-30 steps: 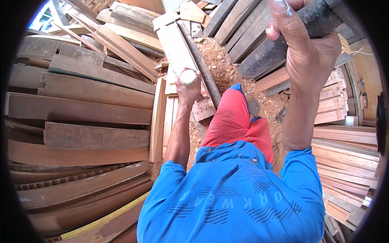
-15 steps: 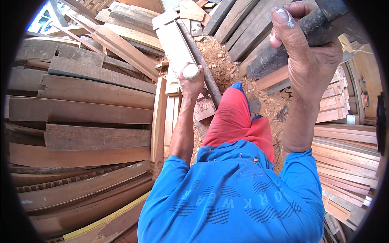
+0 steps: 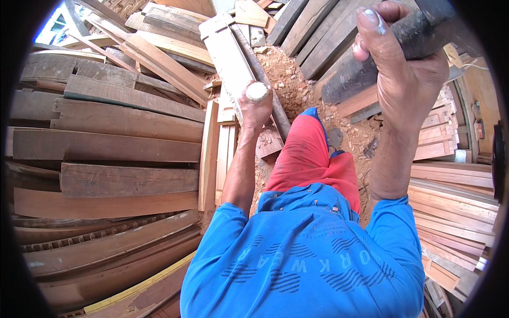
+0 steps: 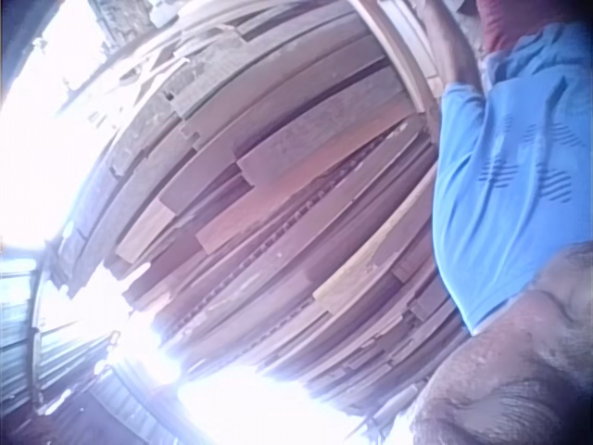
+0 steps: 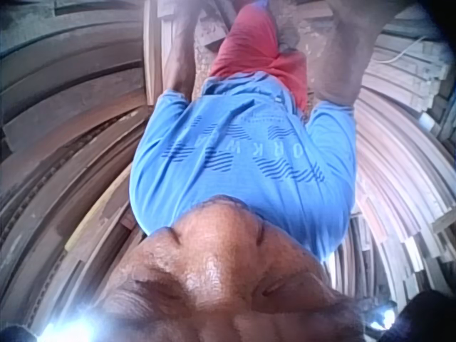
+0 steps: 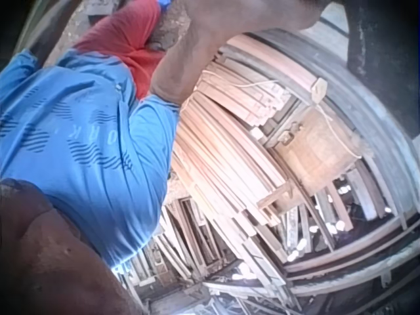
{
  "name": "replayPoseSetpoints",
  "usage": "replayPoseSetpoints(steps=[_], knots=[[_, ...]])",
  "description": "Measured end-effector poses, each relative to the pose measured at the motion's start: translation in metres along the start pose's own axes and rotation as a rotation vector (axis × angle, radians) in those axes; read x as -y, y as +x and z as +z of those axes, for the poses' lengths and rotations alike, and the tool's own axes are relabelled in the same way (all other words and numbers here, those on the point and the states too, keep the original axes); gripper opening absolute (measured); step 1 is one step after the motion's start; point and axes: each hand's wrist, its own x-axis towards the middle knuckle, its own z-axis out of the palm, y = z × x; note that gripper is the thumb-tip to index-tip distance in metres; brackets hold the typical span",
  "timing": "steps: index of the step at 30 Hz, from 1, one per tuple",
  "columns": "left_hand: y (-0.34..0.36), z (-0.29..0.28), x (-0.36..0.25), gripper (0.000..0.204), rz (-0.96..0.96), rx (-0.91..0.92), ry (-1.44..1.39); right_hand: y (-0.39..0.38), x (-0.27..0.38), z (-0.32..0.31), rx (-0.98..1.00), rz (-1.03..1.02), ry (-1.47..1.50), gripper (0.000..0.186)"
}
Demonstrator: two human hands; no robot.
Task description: The person sharpens a metal tool on a grinding stone using a back-and-forth motion. They then move to a wooden plank and use the sharpened tool to scrape or carve the wood surface.
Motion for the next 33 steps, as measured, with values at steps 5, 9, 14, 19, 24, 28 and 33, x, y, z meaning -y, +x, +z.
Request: replayPoseSetpoints(steps=[5,9,14,19,24,28,33], knots=[[0.000,0.003,-0.005,0.016,-0.010,-0.021,-0.058,0.001,-0.051,-0.008,0.272,-0.095,-0.328,0.014],[-0.003,0.004,0.007,0.015,0.126,0.022,-0.003,-0.043,-0.114,-0.014,0.905,0.074,-1.072,0.041],[0.000,0.004,-0.001,0.015,-0.016,0.018,-0.084,-0.010,-0.099,-0.020,0.872,0.119,-0.931,0.038],[0.015,0.005,0.000,0.012,-0.171,0.065,-0.094,0.065,-0.001,0.020,0.416,-0.333,-0.604,0.019],[0.017,0.023,0.001,0.012,-0.107,0.065,-0.153,0.084,-0.067,-0.010,0.481,-0.240,-0.866,0.032],[-0.001,0.007,0.022,0.015,0.060,-0.006,-0.085,-0.039,-0.136,-0.016,1.005,0.082,-1.192,0.027],[-0.006,0.004,0.009,0.018,0.018,0.045,-0.060,-0.005,-0.108,-0.025,0.853,0.189,-0.847,0.043]])
